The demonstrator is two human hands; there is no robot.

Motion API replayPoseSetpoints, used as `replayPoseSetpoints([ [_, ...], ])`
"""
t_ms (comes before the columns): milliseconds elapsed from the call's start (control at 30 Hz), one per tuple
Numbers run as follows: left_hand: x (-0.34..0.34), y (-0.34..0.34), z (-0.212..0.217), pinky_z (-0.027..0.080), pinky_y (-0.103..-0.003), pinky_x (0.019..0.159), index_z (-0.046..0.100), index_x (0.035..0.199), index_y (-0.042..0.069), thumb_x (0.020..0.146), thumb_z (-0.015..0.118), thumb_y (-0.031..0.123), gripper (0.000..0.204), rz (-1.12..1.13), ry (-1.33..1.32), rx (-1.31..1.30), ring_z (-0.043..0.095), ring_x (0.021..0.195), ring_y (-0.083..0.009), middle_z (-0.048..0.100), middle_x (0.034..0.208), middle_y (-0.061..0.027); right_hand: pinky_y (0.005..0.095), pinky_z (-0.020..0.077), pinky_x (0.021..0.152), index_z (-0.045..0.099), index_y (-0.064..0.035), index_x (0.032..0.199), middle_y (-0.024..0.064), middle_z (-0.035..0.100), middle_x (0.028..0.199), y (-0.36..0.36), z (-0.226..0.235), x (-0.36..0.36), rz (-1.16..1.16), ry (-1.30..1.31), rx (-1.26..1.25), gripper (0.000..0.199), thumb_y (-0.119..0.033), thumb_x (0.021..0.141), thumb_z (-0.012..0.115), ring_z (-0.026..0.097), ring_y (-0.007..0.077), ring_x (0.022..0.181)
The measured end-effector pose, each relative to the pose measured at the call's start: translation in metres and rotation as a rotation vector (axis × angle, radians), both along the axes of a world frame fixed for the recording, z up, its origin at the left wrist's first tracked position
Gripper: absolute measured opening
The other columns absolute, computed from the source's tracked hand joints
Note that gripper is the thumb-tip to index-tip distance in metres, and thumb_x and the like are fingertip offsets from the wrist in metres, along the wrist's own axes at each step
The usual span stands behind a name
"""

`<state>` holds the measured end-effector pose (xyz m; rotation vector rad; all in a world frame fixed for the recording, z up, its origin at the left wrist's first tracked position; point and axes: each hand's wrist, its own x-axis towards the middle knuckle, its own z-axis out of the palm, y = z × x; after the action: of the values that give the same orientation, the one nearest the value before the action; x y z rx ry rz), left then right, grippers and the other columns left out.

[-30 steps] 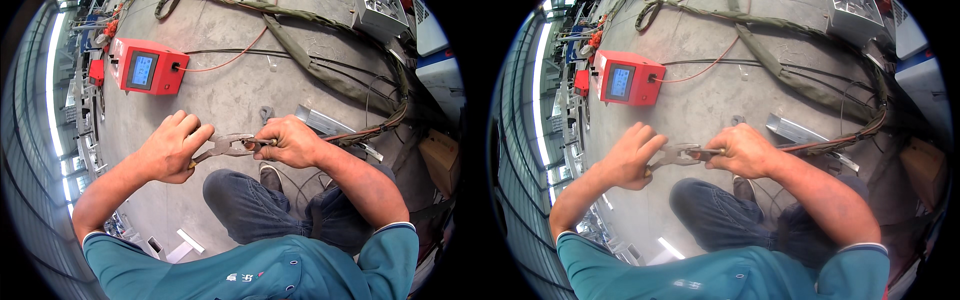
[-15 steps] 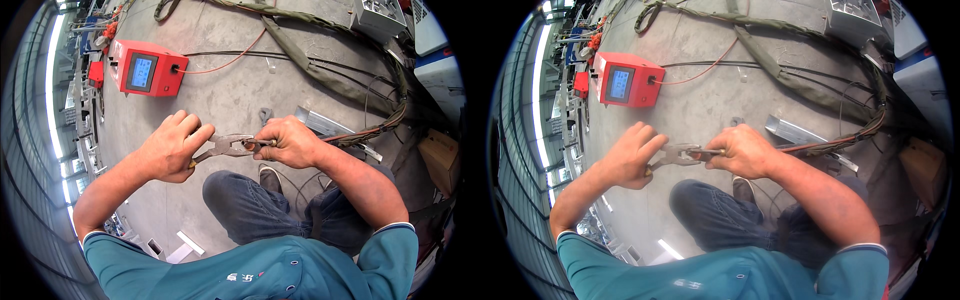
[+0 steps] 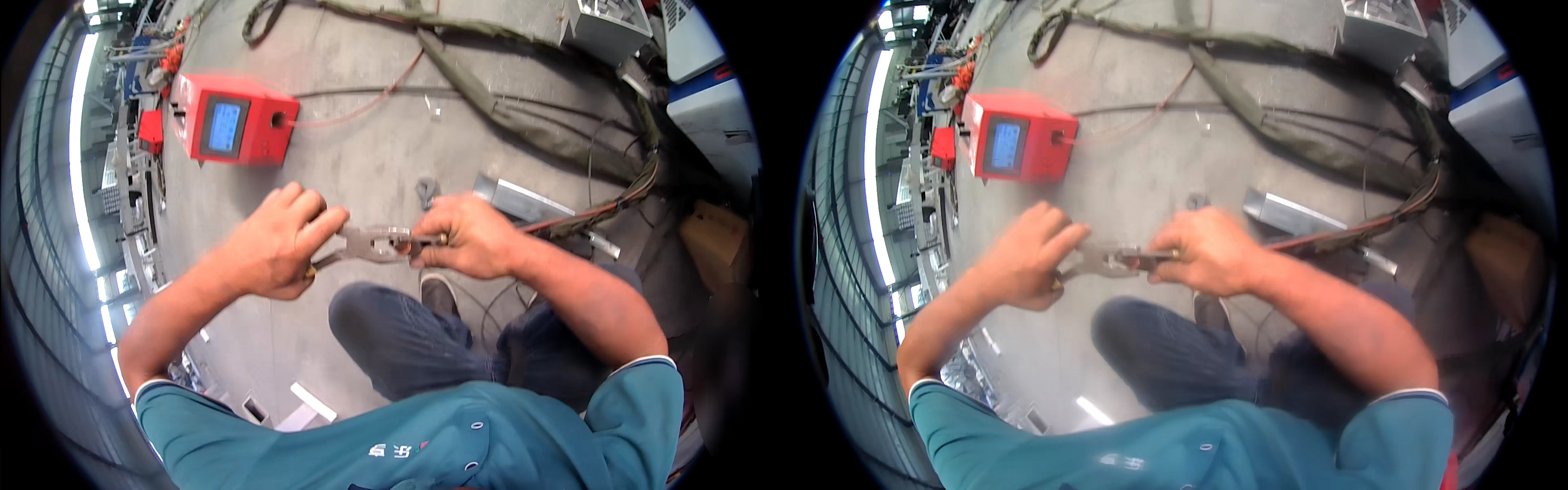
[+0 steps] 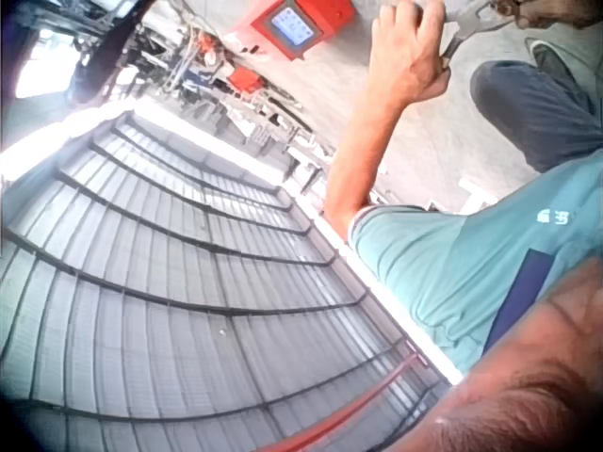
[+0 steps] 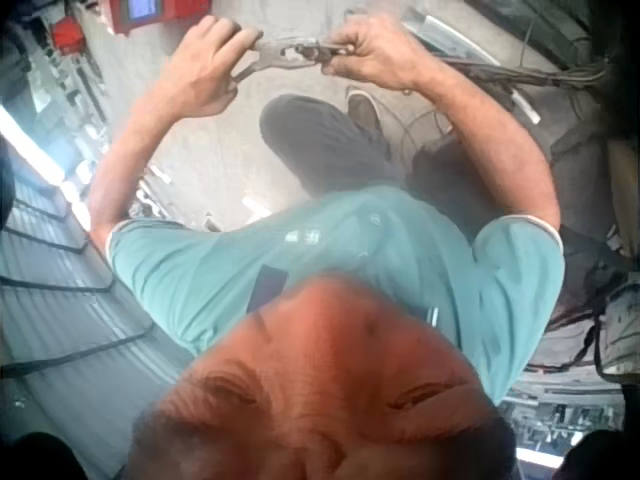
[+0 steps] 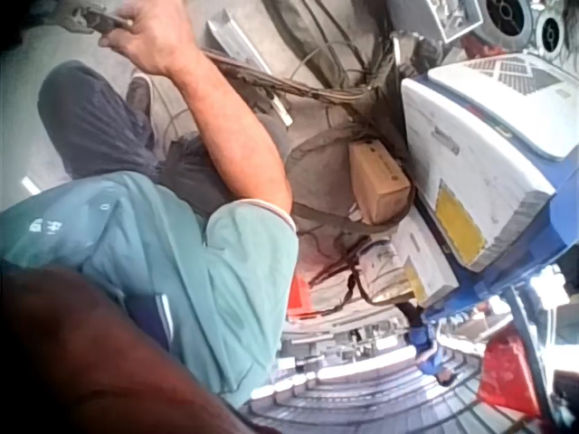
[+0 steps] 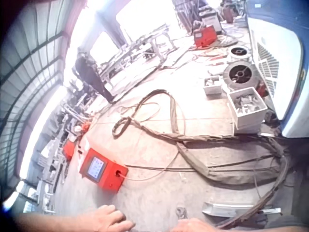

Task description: The person sits on the floor and uses a welding torch to join metal parts. They adjust the welding machine settings on a touchscreen and use pliers and a wrench to secure connections.

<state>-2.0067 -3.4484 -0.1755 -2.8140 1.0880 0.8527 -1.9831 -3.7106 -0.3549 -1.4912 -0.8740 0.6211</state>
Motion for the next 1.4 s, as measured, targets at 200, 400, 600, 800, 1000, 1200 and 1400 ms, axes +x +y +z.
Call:
replayPoseSetpoints([
  [200,-0.028,-0.013,-0.005,0.043,-0.045,0.094,0.039,0.154,-0.005,0.059,0.068,0.001,0.099,0.228,-0.074,0.005,0.051,0.106,-0.0384,0.052,0.118,-0.0212,0.0434,0.0526,0.079,0.081,-0.0123,0.101,0.0100,0.074,0.087,-0.004,0.011,0.006,-0.095,0.037,0.009,0.024,-0.028,0.084,0.082,0.066,0.0304,0.088],
  [400,-0.067,-0.006,-0.028,0.043,-0.050,0.107,0.021,0.163,0.000,0.060,0.065,0.003,0.112,0.647,-0.093,-0.009,0.049,0.120,-0.0450,0.049,0.127,-0.0267,0.0354,0.0528,0.080,0.079,-0.0090,0.100,0.0039,0.078,0.090,0.007,0.005,0.011,-0.261,0.001,0.105,0.019,-0.013,0.083,0.086,0.067,0.0227,0.086],
  [600,-0.057,0.034,-0.159,0.047,-0.047,0.105,0.046,0.147,0.001,0.071,0.068,0.011,0.079,1.123,0.099,-0.087,0.058,0.121,-0.0430,0.060,0.127,-0.0276,0.0324,0.0565,0.090,0.076,-0.0002,0.108,0.0049,0.075,0.103,-0.012,0.018,0.039,-0.225,0.624,0.211,0.023,-0.008,0.088,0.085,0.069,0.0147,0.101],
  [800,-0.074,0.066,-0.321,0.050,-0.048,0.106,0.053,0.145,0.001,0.079,0.076,0.023,0.073,0.926,0.198,0.023,0.059,0.126,-0.0407,0.061,0.138,-0.0238,0.0325,0.0571,0.090,0.074,-0.0001,0.108,0.0091,0.077,0.108,-0.021,0.026,0.053,-0.199,0.716,0.233,0.027,-0.008,0.085,0.087,0.070,0.0149,0.098],
  [1000,0.004,-0.043,-0.128,0.050,-0.038,0.104,0.049,0.153,0.004,0.099,0.074,0.030,0.065,0.792,0.257,-1.240,0.058,0.127,-0.0242,0.061,0.138,-0.0118,0.0282,0.0552,0.082,0.065,-0.0034,0.106,0.0036,0.071,0.101,-0.026,0.039,0.048,-0.264,0.581,0.142,0.037,-0.002,0.079,0.091,0.066,0.0116,0.091],
  [1200,-0.020,-0.073,-0.156,0.049,-0.041,0.107,0.041,0.159,0.008,0.088,0.086,0.032,0.087,0.878,0.331,-1.327,0.057,0.132,-0.0275,0.057,0.145,-0.0103,0.0273,0.0530,0.072,0.066,-0.0041,0.104,-0.0011,0.068,0.088,-0.025,0.058,0.046,-0.288,0.600,0.220,0.036,-0.006,0.079,0.092,0.064,0.0089,0.079],
  [1400,-0.010,-0.114,-0.145,0.058,-0.039,0.078,0.067,0.121,0.006,0.078,0.094,0.030,0.056,0.910,-0.122,-1.190,0.076,0.084,-0.0276,0.077,0.093,-0.0127,0.0297,0.0551,0.080,0.064,-0.0034,0.112,0.0033,0.068,0.103,-0.035,0.074,0.053,-0.421,0.513,0.400,0.041,-0.004,0.079,0.090,0.064,0.0118,0.092],
])
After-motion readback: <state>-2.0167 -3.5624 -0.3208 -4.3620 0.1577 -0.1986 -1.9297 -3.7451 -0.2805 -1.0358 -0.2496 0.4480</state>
